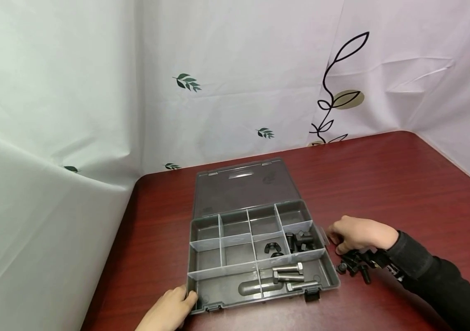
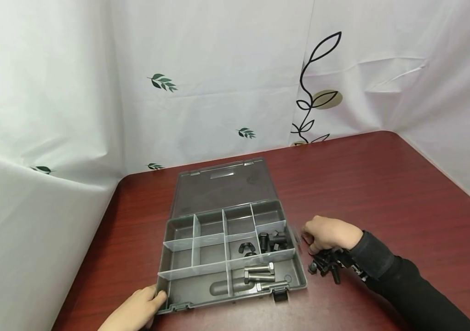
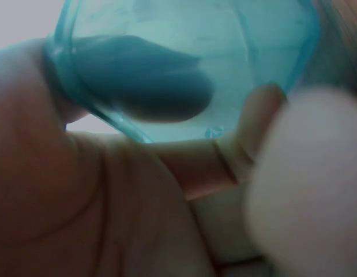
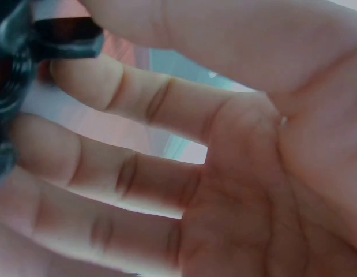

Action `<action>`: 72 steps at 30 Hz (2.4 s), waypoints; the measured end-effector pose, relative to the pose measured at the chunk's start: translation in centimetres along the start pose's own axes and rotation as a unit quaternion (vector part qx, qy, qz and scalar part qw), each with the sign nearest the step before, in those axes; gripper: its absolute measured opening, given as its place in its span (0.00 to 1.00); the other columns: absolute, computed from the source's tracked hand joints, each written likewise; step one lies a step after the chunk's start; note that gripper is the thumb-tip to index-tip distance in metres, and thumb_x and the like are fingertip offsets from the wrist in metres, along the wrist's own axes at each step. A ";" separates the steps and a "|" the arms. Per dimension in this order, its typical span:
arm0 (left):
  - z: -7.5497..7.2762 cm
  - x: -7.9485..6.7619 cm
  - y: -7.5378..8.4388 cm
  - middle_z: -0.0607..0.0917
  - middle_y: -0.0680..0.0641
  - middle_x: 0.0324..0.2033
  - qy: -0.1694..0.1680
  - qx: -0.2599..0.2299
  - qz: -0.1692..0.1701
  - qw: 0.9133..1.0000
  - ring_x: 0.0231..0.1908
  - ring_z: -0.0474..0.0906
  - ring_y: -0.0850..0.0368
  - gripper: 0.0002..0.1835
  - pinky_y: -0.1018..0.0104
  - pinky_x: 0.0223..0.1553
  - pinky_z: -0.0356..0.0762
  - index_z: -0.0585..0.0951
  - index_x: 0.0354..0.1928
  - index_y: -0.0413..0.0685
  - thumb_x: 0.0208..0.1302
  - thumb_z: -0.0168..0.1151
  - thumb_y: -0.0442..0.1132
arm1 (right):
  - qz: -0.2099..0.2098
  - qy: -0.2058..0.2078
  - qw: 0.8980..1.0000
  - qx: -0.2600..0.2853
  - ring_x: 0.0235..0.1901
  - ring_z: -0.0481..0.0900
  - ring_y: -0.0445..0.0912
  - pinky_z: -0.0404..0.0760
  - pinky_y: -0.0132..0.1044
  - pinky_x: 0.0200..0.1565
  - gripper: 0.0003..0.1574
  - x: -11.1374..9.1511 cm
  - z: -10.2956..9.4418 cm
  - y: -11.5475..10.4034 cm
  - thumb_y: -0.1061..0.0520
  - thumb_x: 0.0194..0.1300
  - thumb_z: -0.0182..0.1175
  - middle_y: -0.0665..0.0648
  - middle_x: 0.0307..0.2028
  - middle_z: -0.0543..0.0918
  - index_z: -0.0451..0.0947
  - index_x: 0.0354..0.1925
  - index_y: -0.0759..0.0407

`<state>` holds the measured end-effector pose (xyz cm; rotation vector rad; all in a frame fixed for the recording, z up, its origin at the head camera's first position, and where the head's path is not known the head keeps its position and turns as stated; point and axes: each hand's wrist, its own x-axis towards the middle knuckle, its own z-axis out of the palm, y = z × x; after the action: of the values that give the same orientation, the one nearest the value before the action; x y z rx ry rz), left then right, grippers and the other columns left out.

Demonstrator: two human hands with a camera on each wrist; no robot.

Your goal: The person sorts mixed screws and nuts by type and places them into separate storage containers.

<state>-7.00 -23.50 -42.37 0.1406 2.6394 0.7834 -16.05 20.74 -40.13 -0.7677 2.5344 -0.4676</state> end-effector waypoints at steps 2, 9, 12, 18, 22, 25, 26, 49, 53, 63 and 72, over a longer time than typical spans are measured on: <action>0.0 0.0 0.1 0.69 0.51 0.15 -0.003 -0.005 -0.001 1.000 0.17 0.66 0.56 0.17 0.62 0.23 0.63 0.67 0.21 0.48 0.66 0.46 0.47 | -0.008 0.006 1.000 -0.002 0.15 0.65 0.37 0.65 0.32 0.22 0.14 0.0 0.1 0.1 0.58 0.50 0.65 0.43 0.18 0.68 0.66 0.23 0.48; 0.0 0.0 -0.1 0.69 0.51 0.16 0.002 -0.001 0.005 1.000 0.18 0.64 0.56 0.17 0.62 0.24 0.63 0.67 0.21 0.49 0.66 0.46 0.47 | -0.050 0.032 0.998 0.003 0.17 0.61 0.33 0.63 0.30 0.22 0.12 -0.1 0.3 0.5 0.61 0.45 0.61 0.39 0.17 0.65 0.68 0.20 0.46; 0.1 0.0 -0.1 0.68 0.51 0.16 0.005 0.004 0.005 1.000 0.19 0.64 0.56 0.17 0.62 0.25 0.63 0.67 0.21 0.49 0.66 0.46 0.47 | -0.059 0.039 0.998 0.000 0.17 0.60 0.33 0.62 0.30 0.22 0.12 0.0 0.4 0.6 0.62 0.43 0.59 0.38 0.17 0.64 0.68 0.18 0.45; 0.1 0.0 -0.1 0.67 0.51 0.16 0.009 0.008 0.001 1.000 0.20 0.63 0.56 0.17 0.62 0.25 0.63 0.66 0.20 0.48 0.65 0.46 0.48 | -0.070 0.046 0.997 -0.002 0.17 0.59 0.33 0.61 0.30 0.22 0.13 0.0 0.4 0.8 0.64 0.43 0.59 0.38 0.17 0.63 0.68 0.18 0.45; 0.1 0.0 -0.2 0.68 0.51 0.17 0.006 0.006 -0.001 1.000 0.20 0.63 0.56 0.17 0.61 0.25 0.63 0.67 0.21 0.48 0.66 0.46 0.48 | -0.067 0.044 0.997 0.009 0.16 0.58 0.33 0.60 0.30 0.22 0.14 -0.1 0.1 0.8 0.65 0.45 0.57 0.39 0.16 0.62 0.68 0.19 0.46; 0.1 0.0 -0.2 0.68 0.51 0.17 0.004 0.004 -0.002 1.000 0.19 0.64 0.56 0.17 0.61 0.25 0.63 0.67 0.21 0.48 0.66 0.46 0.48 | -0.064 0.050 0.997 0.010 0.17 0.57 0.34 0.59 0.31 0.23 0.14 -0.3 -0.4 0.7 0.65 0.47 0.57 0.40 0.17 0.62 0.68 0.20 0.46; 0.1 0.0 -0.2 0.68 0.51 0.17 0.004 0.004 -0.002 1.000 0.19 0.64 0.56 0.17 0.61 0.25 0.63 0.67 0.21 0.48 0.66 0.46 0.48 | -0.062 0.052 0.997 0.007 0.17 0.56 0.34 0.59 0.32 0.23 0.14 -0.4 -0.6 0.6 0.65 0.48 0.57 0.40 0.17 0.63 0.68 0.20 0.46; 0.0 0.1 0.0 0.65 0.51 0.17 -0.002 0.009 -0.013 1.000 0.22 0.63 0.54 0.18 0.59 0.29 0.64 0.67 0.21 0.47 0.66 0.46 0.49 | -0.085 0.070 0.991 -0.076 0.19 0.60 0.36 0.61 0.33 0.24 0.13 0.5 -5.0 -3.6 0.66 0.52 0.59 0.43 0.20 0.66 0.70 0.22 0.49; 0.0 0.1 -0.1 0.66 0.51 0.17 0.000 0.010 -0.008 1.000 0.23 0.64 0.54 0.17 0.59 0.29 0.64 0.67 0.21 0.48 0.66 0.46 0.48 | -0.110 0.079 0.988 -0.078 0.19 0.59 0.35 0.62 0.33 0.24 0.14 0.8 -5.5 -4.6 0.67 0.52 0.56 0.42 0.20 0.66 0.70 0.22 0.48; 0.1 0.1 -0.3 0.66 0.51 0.17 0.002 0.007 -0.005 1.000 0.21 0.64 0.55 0.17 0.59 0.28 0.64 0.67 0.21 0.48 0.66 0.46 0.48 | -0.137 0.078 0.985 -0.070 0.18 0.53 0.35 0.56 0.32 0.24 0.16 1.6 -5.7 -6.0 0.68 0.52 0.55 0.43 0.17 0.61 0.66 0.20 0.48; 0.2 0.1 -0.3 0.67 0.51 0.16 -0.001 0.003 -0.007 1.000 0.21 0.64 0.55 0.18 0.60 0.27 0.64 0.67 0.21 0.48 0.66 0.46 0.48 | -0.142 0.066 0.985 -0.066 0.19 0.55 0.36 0.57 0.32 0.24 0.15 2.5 -5.9 -7.5 0.67 0.52 0.56 0.43 0.18 0.62 0.66 0.20 0.48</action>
<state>-7.04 -23.61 -42.70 0.1238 2.6374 0.7705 -17.68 14.48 -32.66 -1.1948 2.6074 -0.4574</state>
